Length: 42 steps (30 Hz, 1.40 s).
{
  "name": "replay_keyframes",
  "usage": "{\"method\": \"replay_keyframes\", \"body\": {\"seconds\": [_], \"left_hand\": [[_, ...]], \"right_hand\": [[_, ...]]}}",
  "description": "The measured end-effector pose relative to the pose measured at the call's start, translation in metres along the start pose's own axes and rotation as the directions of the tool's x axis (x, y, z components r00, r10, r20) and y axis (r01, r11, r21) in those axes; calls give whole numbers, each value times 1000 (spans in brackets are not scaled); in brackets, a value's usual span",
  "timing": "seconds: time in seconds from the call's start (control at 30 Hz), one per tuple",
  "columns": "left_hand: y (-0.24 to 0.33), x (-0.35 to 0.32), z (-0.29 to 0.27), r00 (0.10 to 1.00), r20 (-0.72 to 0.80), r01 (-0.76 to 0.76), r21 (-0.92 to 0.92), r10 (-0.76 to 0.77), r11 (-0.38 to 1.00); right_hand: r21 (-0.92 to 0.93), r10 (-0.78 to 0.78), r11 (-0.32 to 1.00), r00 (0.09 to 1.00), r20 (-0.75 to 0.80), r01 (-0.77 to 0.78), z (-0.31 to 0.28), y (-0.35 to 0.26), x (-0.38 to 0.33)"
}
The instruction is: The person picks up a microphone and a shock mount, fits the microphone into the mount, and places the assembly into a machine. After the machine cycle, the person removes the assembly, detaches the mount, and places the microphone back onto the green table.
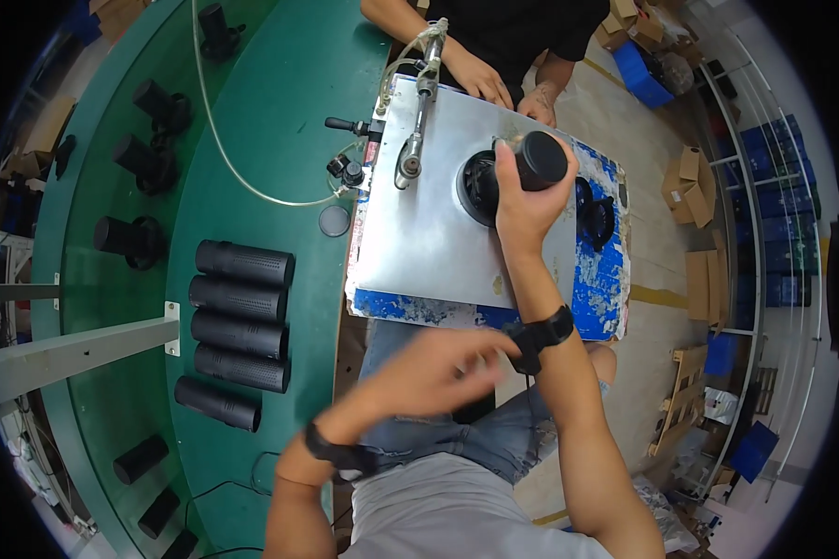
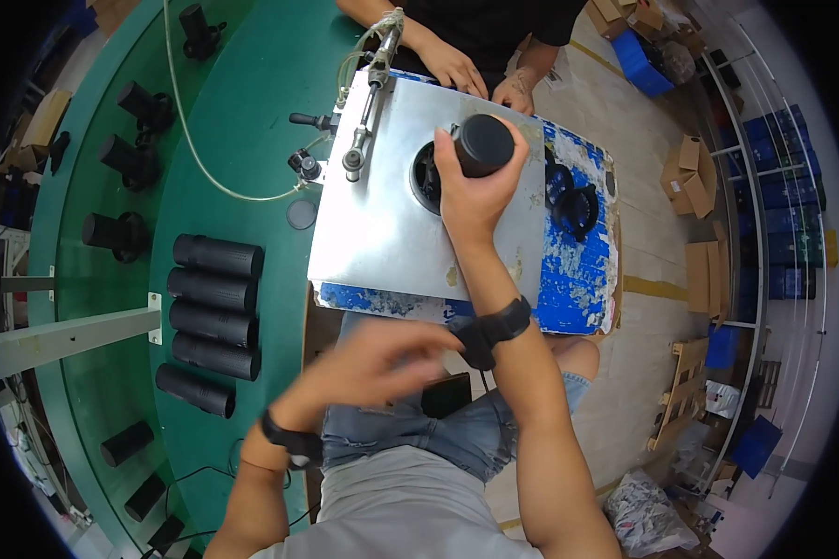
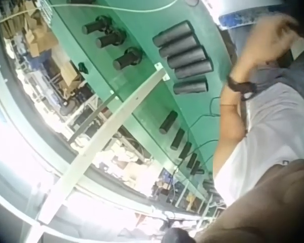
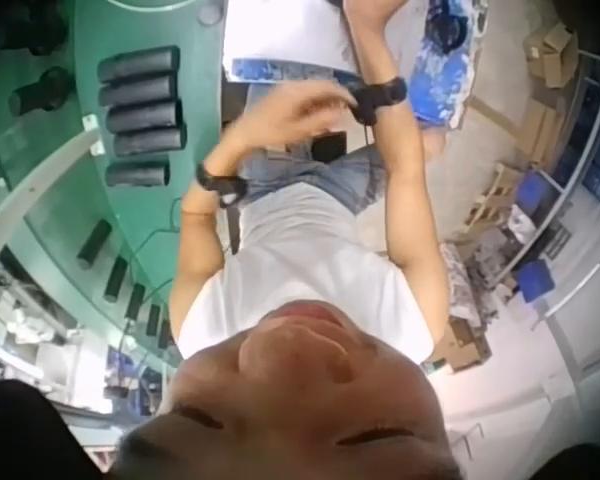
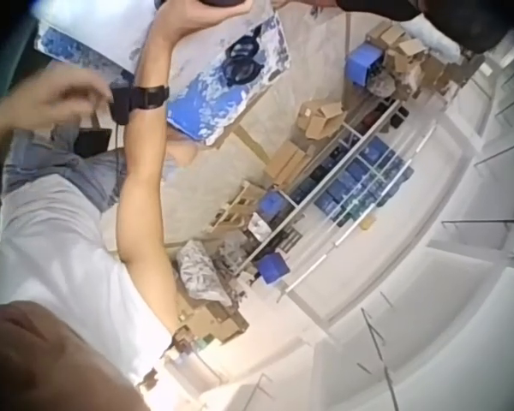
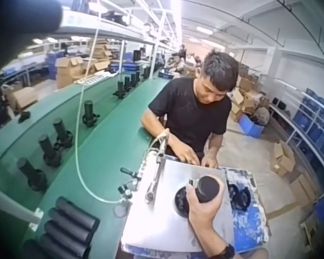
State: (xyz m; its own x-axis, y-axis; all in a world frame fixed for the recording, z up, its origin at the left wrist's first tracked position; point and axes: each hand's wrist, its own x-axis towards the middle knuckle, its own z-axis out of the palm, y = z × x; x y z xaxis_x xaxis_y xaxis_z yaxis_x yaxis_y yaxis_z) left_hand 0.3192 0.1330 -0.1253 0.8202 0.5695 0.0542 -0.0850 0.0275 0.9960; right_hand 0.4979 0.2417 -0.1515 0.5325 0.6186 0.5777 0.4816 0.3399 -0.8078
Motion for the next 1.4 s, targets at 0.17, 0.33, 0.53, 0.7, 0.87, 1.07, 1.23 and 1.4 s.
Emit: {"method": "replay_keyframes", "body": {"seconds": [0.17,0.33,0.53,0.7,0.87,1.07,1.23,1.4], "left_hand": [[30,63,-133,814,-515,-84,353,269,932],[-55,117,-236,763,-407,202,888,501,414],[-43,127,-218,806,-583,572,726,-99,381],[-77,90,-235,844,-517,357,741,144,569],[55,38,-144,680,-577,47,650,453,758],[81,-19,7,685,-294,-200,804,666,560],[35,-84,19,684,-464,-31,753,563,657],[27,-200,-44,166,-913,408,407,372,817]], "right_hand": [[170,132,972,974,183,-164,-47,-24,23],[147,80,982,972,223,-115,-34,-17,10],[152,30,986,976,217,-65,-46,-7,13],[203,64,972,966,252,-117,-37,-18,12],[303,-235,929,971,37,214,-87,-113,62],[427,-163,900,847,506,-82,-92,-174,-32],[260,-46,959,849,527,-109,-147,-162,-110],[-326,533,808,845,51,-490,-346,-112,-192]]}}
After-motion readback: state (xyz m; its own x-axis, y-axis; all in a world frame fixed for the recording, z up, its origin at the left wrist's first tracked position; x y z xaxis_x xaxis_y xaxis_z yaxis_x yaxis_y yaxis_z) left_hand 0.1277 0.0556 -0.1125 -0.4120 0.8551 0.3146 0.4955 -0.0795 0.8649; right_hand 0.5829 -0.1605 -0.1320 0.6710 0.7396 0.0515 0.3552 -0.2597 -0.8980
